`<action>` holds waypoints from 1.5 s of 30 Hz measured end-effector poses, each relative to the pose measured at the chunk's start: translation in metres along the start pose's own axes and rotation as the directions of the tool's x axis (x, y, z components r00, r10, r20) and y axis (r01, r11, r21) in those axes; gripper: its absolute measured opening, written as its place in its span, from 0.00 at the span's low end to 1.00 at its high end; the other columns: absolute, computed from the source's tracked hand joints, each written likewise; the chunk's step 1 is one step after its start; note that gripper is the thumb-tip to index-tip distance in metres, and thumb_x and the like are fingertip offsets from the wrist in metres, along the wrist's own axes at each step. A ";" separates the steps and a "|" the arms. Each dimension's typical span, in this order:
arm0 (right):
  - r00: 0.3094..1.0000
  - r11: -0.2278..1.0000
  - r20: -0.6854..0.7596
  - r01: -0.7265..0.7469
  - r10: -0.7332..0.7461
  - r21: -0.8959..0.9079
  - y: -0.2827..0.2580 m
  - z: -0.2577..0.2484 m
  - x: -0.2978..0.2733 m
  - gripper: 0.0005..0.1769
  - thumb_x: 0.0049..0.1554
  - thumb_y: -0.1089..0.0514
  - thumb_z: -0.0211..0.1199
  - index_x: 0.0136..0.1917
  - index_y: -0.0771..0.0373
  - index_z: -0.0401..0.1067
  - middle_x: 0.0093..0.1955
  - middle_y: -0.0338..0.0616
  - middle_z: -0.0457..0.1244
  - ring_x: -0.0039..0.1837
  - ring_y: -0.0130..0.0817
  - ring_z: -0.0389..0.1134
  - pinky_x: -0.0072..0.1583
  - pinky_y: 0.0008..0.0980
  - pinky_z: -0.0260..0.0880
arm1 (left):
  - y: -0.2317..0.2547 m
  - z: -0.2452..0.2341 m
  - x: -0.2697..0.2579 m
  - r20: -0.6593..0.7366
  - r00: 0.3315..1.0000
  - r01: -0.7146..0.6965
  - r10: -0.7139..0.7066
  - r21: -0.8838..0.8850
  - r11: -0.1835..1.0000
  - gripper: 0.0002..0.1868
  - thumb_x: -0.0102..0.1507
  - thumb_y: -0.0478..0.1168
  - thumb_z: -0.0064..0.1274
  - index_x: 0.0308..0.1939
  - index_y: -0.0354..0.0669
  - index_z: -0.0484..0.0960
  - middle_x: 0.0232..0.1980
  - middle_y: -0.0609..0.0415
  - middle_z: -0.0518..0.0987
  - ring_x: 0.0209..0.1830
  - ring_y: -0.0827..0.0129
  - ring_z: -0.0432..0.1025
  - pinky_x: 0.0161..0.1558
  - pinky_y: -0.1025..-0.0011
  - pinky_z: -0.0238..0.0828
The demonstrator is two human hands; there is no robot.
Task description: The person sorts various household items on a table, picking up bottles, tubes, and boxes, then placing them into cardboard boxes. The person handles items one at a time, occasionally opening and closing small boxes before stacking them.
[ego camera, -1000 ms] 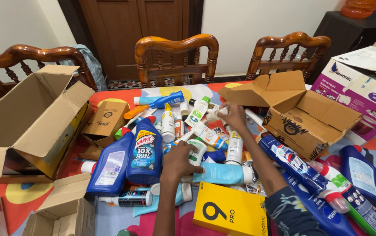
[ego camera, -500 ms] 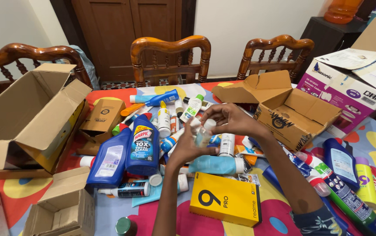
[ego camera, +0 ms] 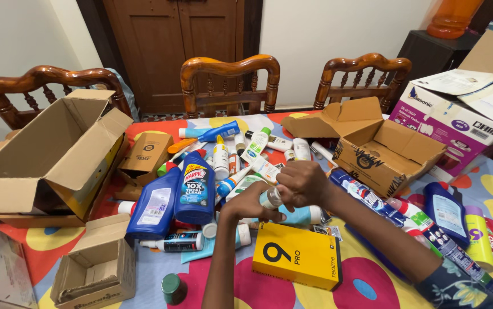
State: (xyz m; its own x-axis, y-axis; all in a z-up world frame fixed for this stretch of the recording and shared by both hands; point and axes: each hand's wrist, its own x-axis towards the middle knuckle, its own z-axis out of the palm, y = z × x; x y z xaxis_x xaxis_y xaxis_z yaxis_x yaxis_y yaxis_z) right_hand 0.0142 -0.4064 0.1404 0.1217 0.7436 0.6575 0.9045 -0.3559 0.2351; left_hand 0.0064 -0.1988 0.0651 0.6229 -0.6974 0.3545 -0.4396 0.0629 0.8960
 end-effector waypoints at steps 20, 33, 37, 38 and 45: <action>0.983 0.804 0.161 -0.168 0.091 0.570 -0.020 -0.053 0.021 0.25 0.64 0.47 0.65 0.67 0.65 0.69 0.58 0.55 0.69 0.53 0.47 0.72 0.54 0.44 0.74 | 0.023 0.042 -0.010 -0.695 0.715 0.402 -0.076 0.318 0.859 0.18 0.46 0.42 0.64 0.38 0.43 0.87 0.32 0.46 0.85 0.33 0.57 0.83 0.40 0.61 0.79; 0.852 0.825 0.409 -0.468 0.326 0.317 -0.062 -0.018 0.028 0.18 0.57 0.50 0.66 0.58 0.58 0.74 0.38 0.43 0.70 0.41 0.38 0.74 0.45 0.37 0.71 | 0.063 0.035 -0.082 -0.508 0.781 0.468 -0.362 0.093 0.879 0.15 0.49 0.36 0.66 0.40 0.44 0.89 0.31 0.54 0.86 0.25 0.77 0.79 0.28 0.72 0.75; 0.948 0.939 0.286 -0.217 0.137 0.268 -0.074 -0.003 0.033 0.18 0.60 0.44 0.64 0.54 0.59 0.76 0.41 0.44 0.70 0.42 0.42 0.73 0.44 0.39 0.70 | 0.077 0.031 -0.110 -0.434 0.814 0.479 -0.386 0.126 0.869 0.14 0.50 0.36 0.67 0.40 0.44 0.89 0.29 0.54 0.84 0.22 0.75 0.75 0.27 0.74 0.72; 0.988 0.951 0.154 -0.076 0.031 0.299 -0.078 -0.001 0.034 0.20 0.60 0.43 0.63 0.53 0.62 0.75 0.42 0.45 0.69 0.42 0.42 0.72 0.44 0.38 0.70 | 0.080 0.030 -0.115 -0.419 0.818 0.480 -0.394 0.119 0.869 0.14 0.50 0.35 0.67 0.40 0.44 0.89 0.28 0.55 0.83 0.21 0.75 0.74 0.26 0.75 0.71; 0.976 0.996 -0.217 0.007 0.013 0.093 -0.108 0.052 0.043 0.10 0.56 0.57 0.56 0.35 0.62 0.72 0.28 0.44 0.60 0.32 0.44 0.63 0.37 0.44 0.63 | 0.066 0.037 -0.137 -0.456 0.851 0.361 -0.262 0.146 0.921 0.12 0.48 0.38 0.65 0.33 0.40 0.82 0.27 0.51 0.82 0.22 0.67 0.76 0.27 0.65 0.73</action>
State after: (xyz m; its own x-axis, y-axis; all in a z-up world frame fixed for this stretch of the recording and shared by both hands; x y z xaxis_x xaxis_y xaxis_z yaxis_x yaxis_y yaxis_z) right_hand -0.0573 -0.3066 0.1056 0.0419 0.5986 0.7999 0.9394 -0.2963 0.1725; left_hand -0.1323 -0.1255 0.0659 0.9400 -0.2839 0.1892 -0.2740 -0.2979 0.9144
